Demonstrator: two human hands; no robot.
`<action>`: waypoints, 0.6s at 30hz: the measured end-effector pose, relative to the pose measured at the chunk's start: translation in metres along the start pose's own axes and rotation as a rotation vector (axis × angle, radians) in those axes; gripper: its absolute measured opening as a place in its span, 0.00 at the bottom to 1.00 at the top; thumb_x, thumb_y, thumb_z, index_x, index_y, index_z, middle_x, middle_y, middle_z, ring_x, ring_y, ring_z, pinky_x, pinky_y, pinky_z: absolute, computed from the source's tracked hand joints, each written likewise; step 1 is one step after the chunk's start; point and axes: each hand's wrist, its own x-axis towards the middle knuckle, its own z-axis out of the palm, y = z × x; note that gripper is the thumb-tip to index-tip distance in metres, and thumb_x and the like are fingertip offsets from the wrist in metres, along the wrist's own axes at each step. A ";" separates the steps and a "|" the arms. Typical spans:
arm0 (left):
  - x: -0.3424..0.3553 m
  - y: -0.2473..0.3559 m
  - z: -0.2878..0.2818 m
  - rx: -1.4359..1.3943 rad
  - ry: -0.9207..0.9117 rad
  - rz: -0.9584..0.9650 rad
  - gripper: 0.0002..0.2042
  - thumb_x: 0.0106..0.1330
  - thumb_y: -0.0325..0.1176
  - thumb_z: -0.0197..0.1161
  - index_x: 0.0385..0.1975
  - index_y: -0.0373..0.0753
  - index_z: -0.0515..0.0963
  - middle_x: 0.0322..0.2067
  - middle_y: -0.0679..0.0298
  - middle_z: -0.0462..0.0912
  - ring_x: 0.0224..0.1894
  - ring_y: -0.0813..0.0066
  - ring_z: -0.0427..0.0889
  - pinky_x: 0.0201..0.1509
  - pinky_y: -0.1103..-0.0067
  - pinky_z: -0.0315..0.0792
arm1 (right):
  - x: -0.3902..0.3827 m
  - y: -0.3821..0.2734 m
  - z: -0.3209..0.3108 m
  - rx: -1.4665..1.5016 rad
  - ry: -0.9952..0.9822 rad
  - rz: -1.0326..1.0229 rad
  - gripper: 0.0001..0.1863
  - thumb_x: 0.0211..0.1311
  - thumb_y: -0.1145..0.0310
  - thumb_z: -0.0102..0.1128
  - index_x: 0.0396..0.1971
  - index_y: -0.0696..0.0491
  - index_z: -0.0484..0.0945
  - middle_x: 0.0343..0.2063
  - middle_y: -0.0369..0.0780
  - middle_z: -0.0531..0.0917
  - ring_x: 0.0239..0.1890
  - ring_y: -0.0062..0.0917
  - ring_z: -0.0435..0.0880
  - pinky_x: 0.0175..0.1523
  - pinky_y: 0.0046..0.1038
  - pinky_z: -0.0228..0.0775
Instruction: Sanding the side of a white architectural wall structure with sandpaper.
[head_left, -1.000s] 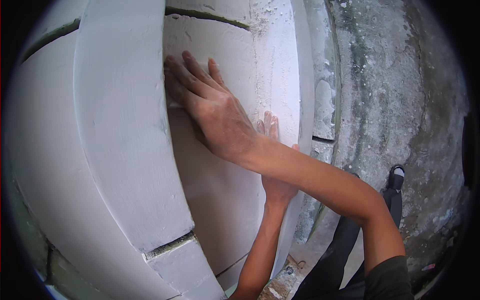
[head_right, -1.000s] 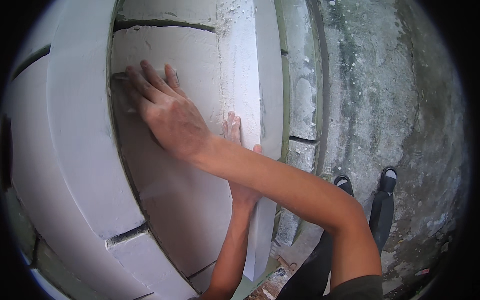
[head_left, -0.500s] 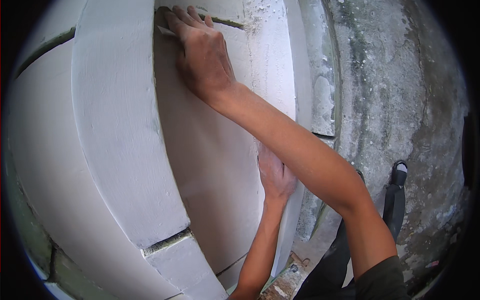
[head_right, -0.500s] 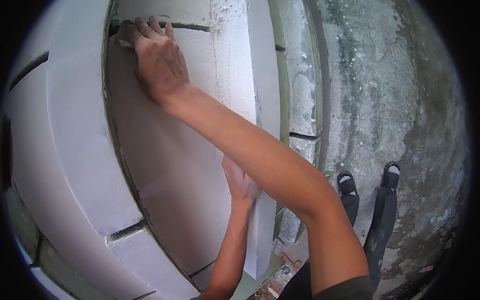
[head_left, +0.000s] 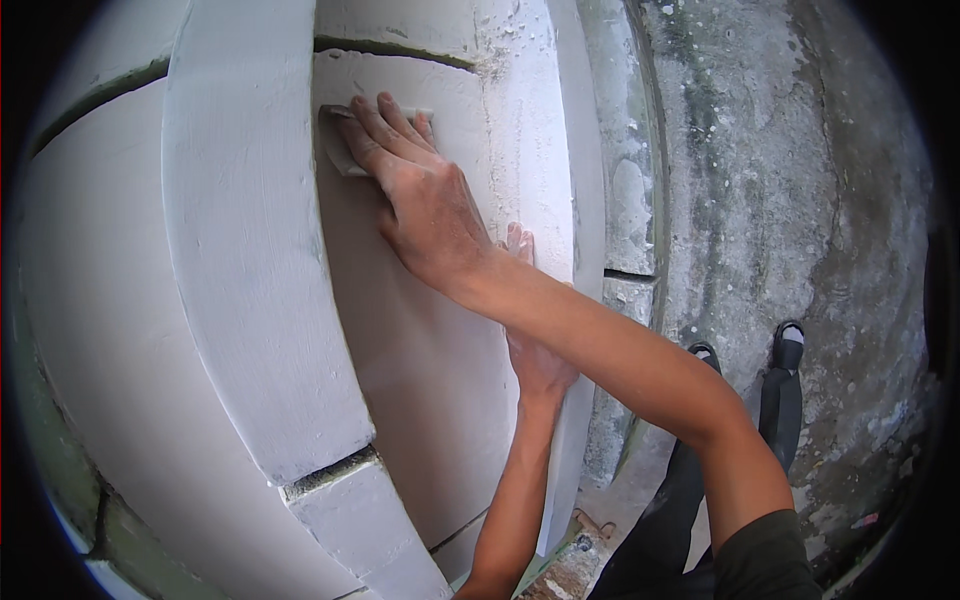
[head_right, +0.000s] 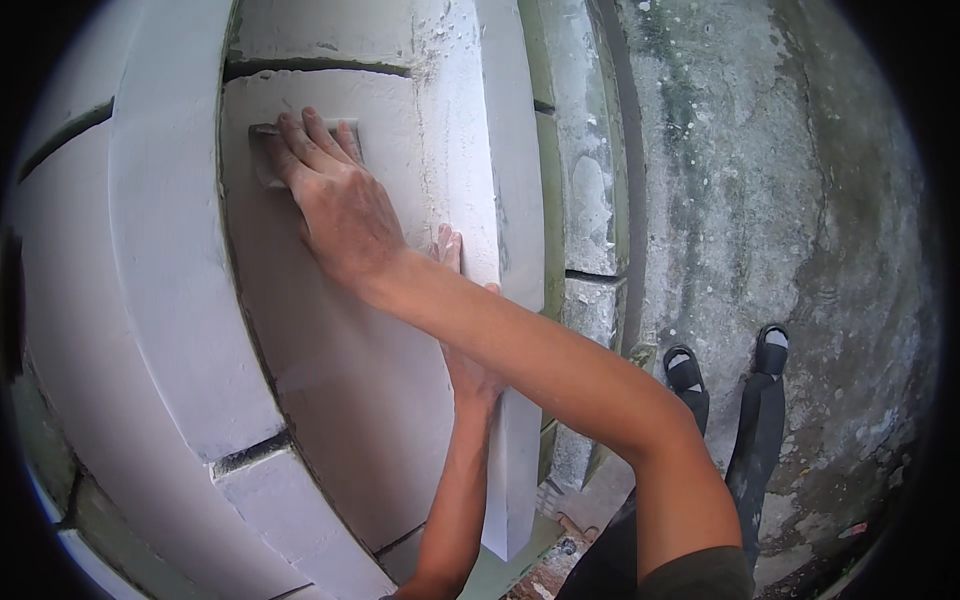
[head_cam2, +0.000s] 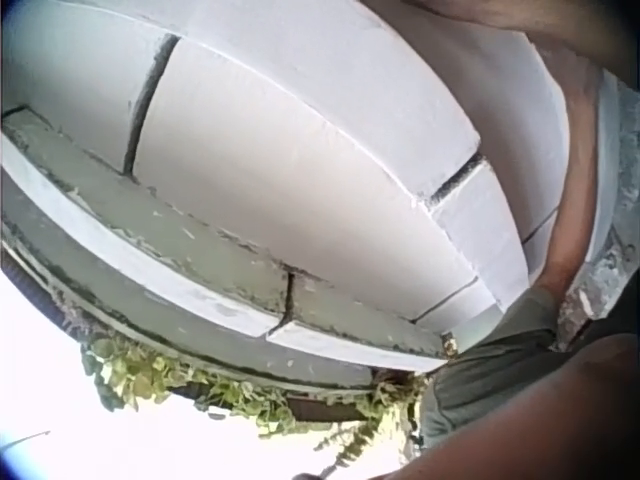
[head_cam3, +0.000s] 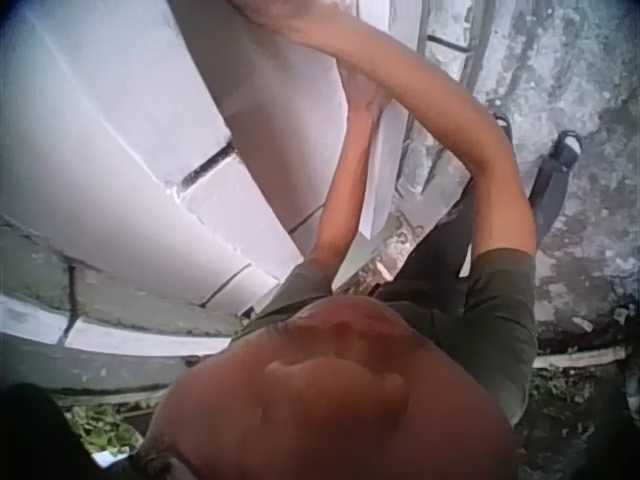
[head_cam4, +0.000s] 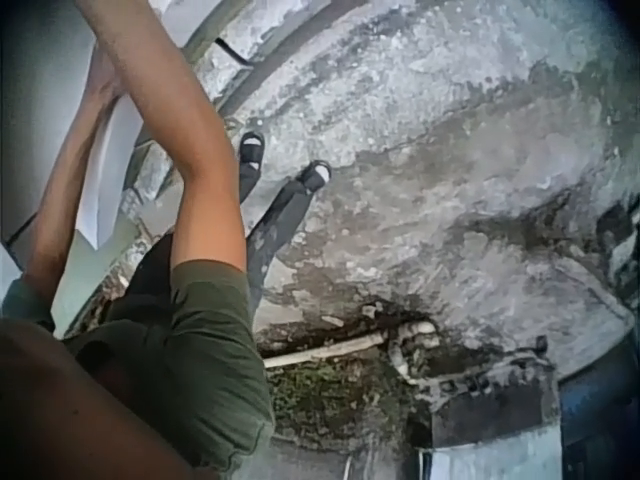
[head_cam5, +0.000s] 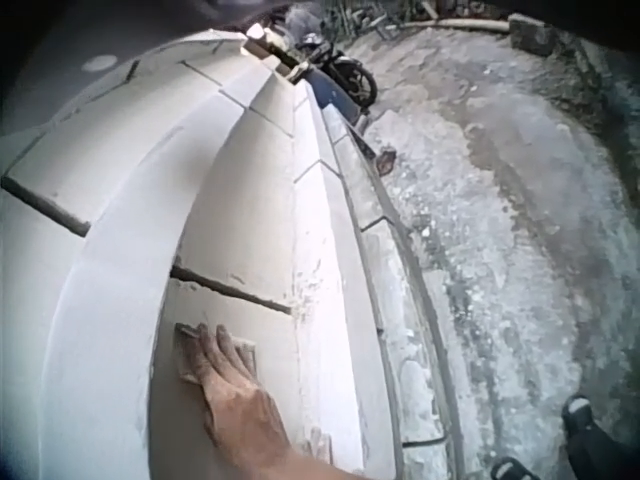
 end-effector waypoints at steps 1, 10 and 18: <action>0.004 -0.003 0.005 -0.011 -0.001 0.010 0.23 0.66 0.42 0.57 0.54 0.31 0.74 0.55 0.42 0.77 0.58 0.37 0.72 0.62 0.59 0.65 | 0.017 0.012 -0.003 -0.097 0.023 -0.025 0.32 0.48 0.88 0.51 0.59 0.62 0.75 0.62 0.54 0.74 0.69 0.52 0.68 0.76 0.55 0.50; -0.011 -0.038 0.002 0.000 -0.099 -0.094 0.23 0.66 0.41 0.57 0.53 0.29 0.74 0.55 0.42 0.76 0.59 0.37 0.71 0.63 0.58 0.64 | 0.013 0.008 0.000 -0.156 0.011 0.017 0.29 0.48 0.91 0.51 0.55 0.65 0.77 0.64 0.55 0.73 0.70 0.52 0.66 0.76 0.53 0.51; -0.011 -0.033 0.000 -0.042 -0.146 -0.124 0.22 0.67 0.40 0.55 0.54 0.29 0.74 0.55 0.43 0.77 0.59 0.38 0.72 0.64 0.58 0.63 | 0.007 0.007 -0.017 -0.216 -0.071 0.043 0.25 0.52 0.88 0.50 0.53 0.67 0.77 0.64 0.54 0.73 0.70 0.55 0.64 0.75 0.56 0.50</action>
